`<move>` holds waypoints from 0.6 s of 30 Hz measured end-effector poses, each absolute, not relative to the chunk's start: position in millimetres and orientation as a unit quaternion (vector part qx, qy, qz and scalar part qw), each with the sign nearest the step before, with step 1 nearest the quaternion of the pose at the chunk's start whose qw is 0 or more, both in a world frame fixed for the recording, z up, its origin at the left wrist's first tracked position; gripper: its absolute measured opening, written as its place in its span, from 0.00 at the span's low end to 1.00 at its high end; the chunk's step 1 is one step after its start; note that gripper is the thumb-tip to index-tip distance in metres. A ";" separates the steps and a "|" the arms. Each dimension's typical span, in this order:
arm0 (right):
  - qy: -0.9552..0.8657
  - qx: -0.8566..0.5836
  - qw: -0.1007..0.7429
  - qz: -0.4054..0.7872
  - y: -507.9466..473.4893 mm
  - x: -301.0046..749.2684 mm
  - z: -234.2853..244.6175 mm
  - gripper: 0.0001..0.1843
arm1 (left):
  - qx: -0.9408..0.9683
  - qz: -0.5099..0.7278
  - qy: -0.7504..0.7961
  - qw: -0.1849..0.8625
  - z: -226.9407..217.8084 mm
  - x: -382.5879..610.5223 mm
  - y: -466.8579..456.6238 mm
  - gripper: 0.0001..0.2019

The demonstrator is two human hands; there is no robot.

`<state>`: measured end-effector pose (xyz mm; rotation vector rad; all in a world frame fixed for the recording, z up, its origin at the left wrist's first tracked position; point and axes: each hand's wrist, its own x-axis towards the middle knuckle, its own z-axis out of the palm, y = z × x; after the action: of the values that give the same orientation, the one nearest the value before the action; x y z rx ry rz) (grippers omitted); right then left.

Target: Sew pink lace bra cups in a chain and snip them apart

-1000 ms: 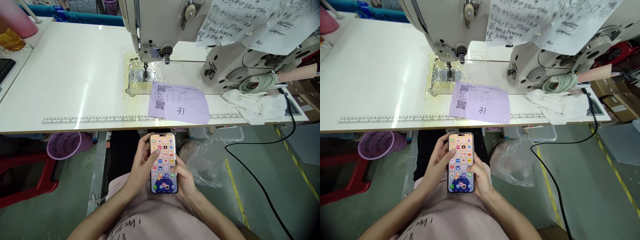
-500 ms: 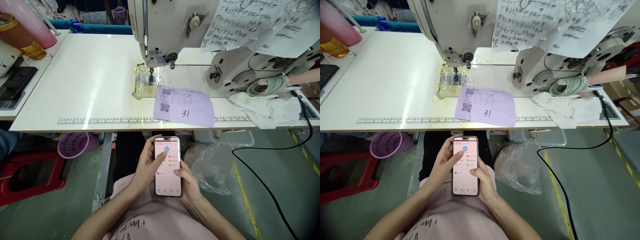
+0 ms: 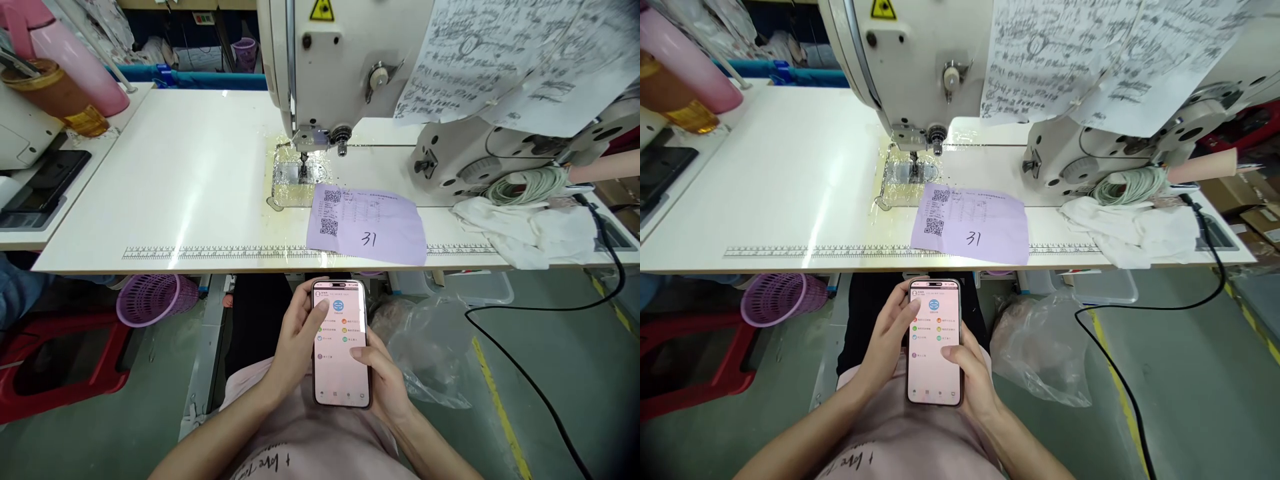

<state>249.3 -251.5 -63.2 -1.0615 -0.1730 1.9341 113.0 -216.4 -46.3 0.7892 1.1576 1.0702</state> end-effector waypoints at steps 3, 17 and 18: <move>-0.082 -0.424 0.458 0.777 -239.8 254.8 -46.5 0.24 | 0.358 0.455 0.498 0.645 -44.6 105.9 -219.9 0.20; -0.123 -0.270 0.504 0.811 -161.8 237.7 32.6 0.21 | 0.566 0.506 0.433 0.485 -23.5 91.2 -220.2 0.49; -0.131 -0.259 0.503 0.814 -159.8 236.0 36.4 0.21 | 0.570 0.513 0.434 0.473 -20.3 91.1 -216.4 0.48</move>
<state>236.0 -159.8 36.4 -0.6255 -0.3164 1.9668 91.1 -216.4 -20.3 1.3956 1.0631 1.2547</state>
